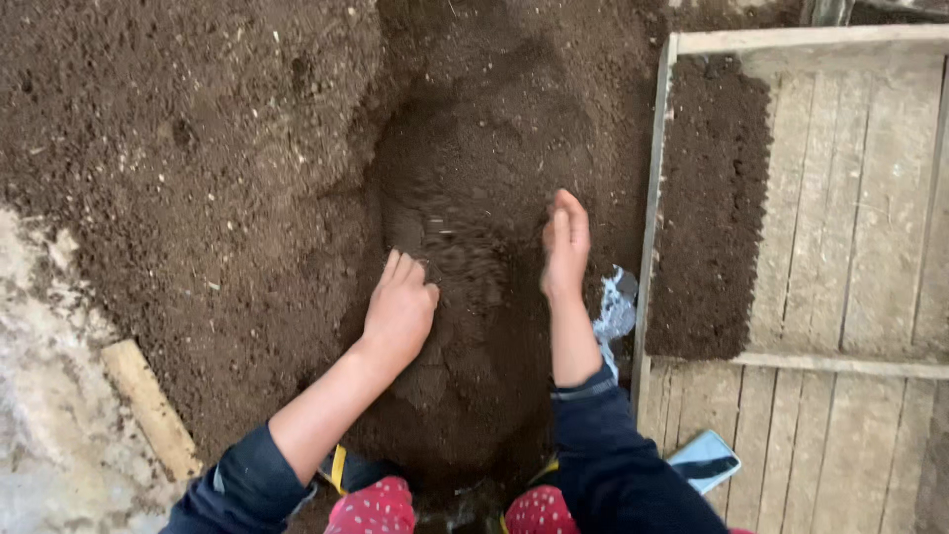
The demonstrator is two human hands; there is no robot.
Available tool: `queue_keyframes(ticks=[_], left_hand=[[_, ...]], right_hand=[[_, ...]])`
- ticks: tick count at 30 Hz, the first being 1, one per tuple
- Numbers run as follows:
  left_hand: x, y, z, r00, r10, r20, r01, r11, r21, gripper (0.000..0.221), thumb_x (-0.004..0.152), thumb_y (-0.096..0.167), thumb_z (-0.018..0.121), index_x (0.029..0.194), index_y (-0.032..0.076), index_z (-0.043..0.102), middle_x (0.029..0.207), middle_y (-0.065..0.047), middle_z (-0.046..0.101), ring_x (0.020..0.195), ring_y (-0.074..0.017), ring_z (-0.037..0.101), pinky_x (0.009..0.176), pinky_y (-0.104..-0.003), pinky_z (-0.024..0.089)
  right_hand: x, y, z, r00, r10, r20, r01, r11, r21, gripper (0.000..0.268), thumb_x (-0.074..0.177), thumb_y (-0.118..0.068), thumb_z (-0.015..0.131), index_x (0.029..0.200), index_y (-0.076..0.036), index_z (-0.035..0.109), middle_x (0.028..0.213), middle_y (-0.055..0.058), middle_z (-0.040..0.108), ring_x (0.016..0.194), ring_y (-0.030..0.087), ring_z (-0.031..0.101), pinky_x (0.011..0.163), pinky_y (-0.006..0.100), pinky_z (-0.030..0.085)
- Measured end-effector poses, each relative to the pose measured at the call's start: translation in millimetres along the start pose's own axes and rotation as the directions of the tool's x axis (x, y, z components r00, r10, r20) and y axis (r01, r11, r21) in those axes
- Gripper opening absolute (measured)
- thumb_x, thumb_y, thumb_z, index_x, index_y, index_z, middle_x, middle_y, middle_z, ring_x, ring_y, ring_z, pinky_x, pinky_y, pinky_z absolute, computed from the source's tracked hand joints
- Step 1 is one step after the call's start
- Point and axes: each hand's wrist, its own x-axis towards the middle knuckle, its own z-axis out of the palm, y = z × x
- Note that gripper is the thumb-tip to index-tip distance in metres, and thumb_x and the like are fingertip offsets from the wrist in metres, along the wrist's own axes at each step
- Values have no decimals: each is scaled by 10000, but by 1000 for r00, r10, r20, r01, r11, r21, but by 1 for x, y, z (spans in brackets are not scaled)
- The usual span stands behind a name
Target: The person manipulates soil by hand and handles small plastic bags next to wooden trays.
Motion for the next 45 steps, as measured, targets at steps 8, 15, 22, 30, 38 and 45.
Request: queue_keyframes(ticks=[8,15,22,30,38,45], left_hand=[[25,4,-38,998,-11,62,11,1000,9,147,671,182,696,680,39,662,1053,-178,572,1333,-444,308,1065,-642,188],[5,-4,-20,994,0,111,3,1000,-30,191,738,221,584,618,80,631,943,-141,550,1155,-371,451,926,-530,305],[5,-5,-14,997,-11,82,8,999,39,200,779,31,501,938,-26,609,1255,-242,515,1059,-331,538,881,-399,461],[-9,3,13,961,-228,154,191,956,224,559,825,438,380,1307,172,474,1347,-132,469,1277,-363,370,1014,-516,276],[-14,-6,-49,992,-126,-7,123,979,-161,258,751,32,534,999,67,596,1182,-130,541,853,-269,652,732,-341,513],[-18,-2,-41,991,-127,-51,111,963,-246,226,762,-44,536,978,-33,601,1167,-183,500,624,-306,611,560,-389,505]], right_hand=[[30,7,45,925,348,150,-340,937,-76,304,838,-244,523,1033,-65,674,1088,159,613,1130,228,519,1055,406,321],[76,9,63,918,-274,287,293,956,-26,237,930,-216,510,801,-132,690,862,59,661,910,225,626,918,336,437],[51,46,68,559,759,334,-827,484,285,528,766,-464,580,1122,-79,642,1049,109,673,959,242,644,892,361,493],[20,-60,56,782,-182,596,376,901,-219,179,757,-126,667,936,-118,671,965,44,682,929,205,655,839,296,465],[71,10,113,500,183,846,-353,936,6,401,819,-408,591,1120,-144,616,1180,29,595,1022,150,552,878,303,446],[-46,4,37,366,736,569,-902,430,25,344,838,-278,548,1082,-49,631,992,167,674,855,310,641,764,412,509]])
